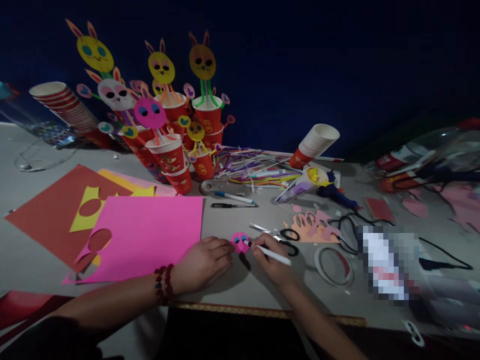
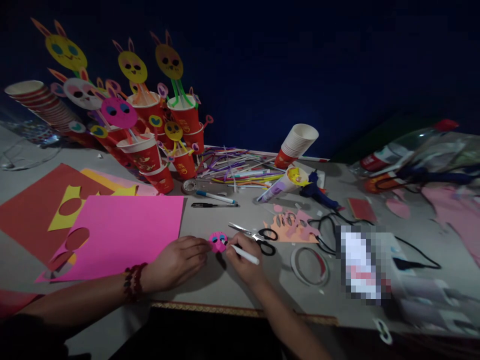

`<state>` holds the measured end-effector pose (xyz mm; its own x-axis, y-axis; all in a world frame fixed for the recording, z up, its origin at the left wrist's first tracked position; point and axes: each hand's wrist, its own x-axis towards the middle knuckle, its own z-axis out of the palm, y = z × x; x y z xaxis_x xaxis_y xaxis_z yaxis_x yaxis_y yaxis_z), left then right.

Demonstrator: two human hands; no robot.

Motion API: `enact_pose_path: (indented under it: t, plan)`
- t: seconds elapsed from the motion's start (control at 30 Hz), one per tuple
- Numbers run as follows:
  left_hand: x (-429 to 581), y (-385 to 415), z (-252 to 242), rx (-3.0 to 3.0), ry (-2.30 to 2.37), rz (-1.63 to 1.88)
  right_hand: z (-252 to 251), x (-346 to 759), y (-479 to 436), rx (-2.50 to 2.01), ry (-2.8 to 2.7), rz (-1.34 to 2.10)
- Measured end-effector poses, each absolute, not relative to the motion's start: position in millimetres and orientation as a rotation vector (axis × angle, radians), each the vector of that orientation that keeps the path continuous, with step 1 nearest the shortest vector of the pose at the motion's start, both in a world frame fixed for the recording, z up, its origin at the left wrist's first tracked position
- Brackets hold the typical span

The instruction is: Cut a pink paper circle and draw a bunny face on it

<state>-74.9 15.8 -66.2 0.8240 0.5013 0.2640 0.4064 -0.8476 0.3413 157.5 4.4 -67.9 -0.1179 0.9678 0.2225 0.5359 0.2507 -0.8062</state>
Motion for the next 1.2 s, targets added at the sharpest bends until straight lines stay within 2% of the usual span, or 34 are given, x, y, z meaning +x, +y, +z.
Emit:
enact_pose_path:
  t: [1.2]
  plan:
    - [-74.9, 16.1, -64.8, 2.737, 0.692, 0.498, -69.9, 158.3, 4.0, -1.394, -1.727, 0.71]
